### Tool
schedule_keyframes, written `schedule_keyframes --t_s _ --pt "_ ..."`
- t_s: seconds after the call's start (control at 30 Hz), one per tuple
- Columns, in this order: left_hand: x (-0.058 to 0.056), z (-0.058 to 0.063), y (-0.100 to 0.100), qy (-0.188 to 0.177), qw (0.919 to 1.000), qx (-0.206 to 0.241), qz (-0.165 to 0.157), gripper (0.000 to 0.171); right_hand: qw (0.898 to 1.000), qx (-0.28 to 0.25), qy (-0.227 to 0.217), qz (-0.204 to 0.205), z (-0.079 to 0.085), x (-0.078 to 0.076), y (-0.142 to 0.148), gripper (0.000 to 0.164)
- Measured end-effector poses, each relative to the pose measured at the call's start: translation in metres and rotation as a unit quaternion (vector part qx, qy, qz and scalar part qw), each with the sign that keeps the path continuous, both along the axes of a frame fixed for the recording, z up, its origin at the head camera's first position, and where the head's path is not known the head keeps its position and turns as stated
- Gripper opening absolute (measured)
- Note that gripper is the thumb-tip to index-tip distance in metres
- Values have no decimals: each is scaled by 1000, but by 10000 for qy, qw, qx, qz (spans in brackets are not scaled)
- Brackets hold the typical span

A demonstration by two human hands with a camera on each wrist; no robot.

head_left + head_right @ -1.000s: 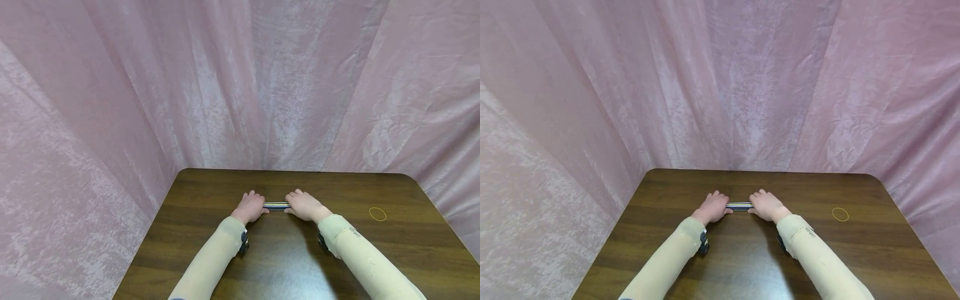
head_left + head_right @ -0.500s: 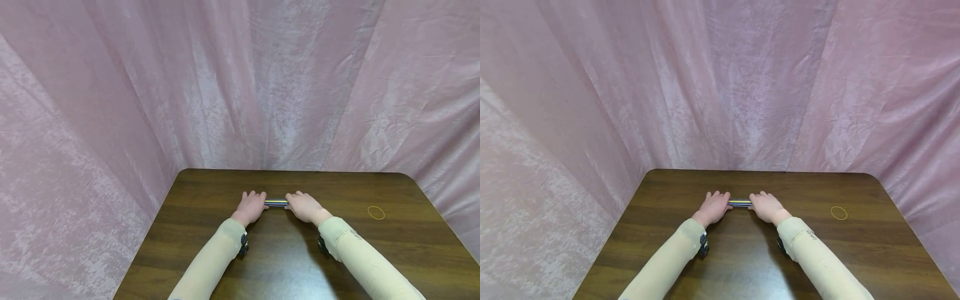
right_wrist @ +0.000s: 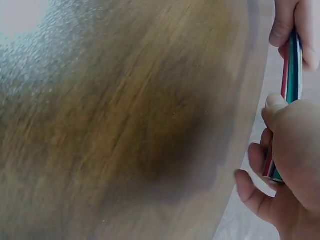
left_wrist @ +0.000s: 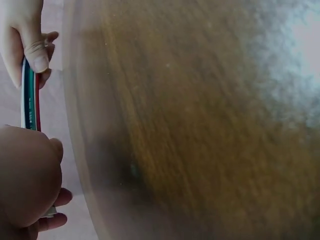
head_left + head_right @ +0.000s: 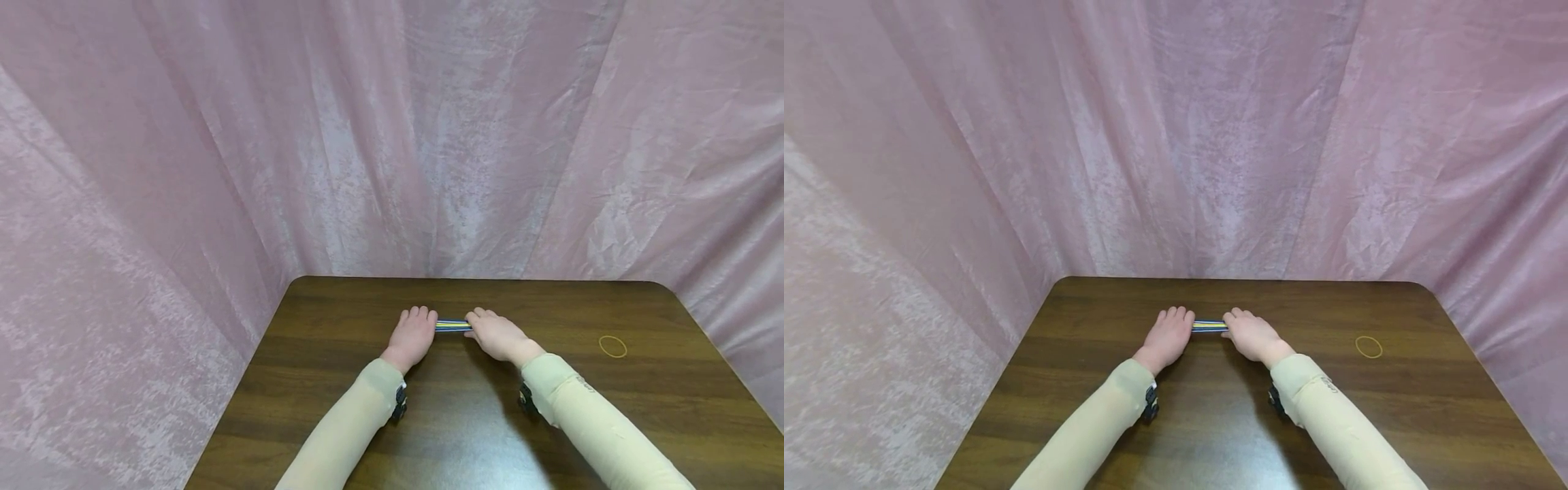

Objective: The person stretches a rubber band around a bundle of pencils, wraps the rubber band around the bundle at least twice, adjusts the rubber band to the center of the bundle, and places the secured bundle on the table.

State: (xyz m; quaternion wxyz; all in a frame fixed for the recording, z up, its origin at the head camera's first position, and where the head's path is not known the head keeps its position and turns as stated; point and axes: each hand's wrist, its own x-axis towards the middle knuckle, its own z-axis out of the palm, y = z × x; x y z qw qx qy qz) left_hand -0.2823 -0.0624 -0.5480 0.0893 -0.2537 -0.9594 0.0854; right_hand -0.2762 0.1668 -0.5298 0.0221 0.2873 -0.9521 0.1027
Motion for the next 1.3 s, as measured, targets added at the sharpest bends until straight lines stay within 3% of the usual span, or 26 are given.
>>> schedule_keyframes --t_s 0.17,0.37,0.57,0.83,1.17,1.3 --pt "1 1 4 445 9987 -206 -137 12 9996 -19 283 -95 1 2 -1 18" --pt "4 2 9 863 9960 -232 33 11 9986 -30 469 -240 -2 2 -2 19" --pt "7 4 7 818 9965 15 155 11 9979 -8 554 -323 -3 1 0 20" --pt "1 -4 -5 650 9970 395 124 12 9974 -68 356 -629 -4 2 19 49" --pt "1 4 -5 137 9992 236 282 13 9961 -301 -80 -824 -4 9 37 62" --pt "3 5 -2 237 9991 311 161 13 9963 -430 -267 -698 -6 12 35 64"
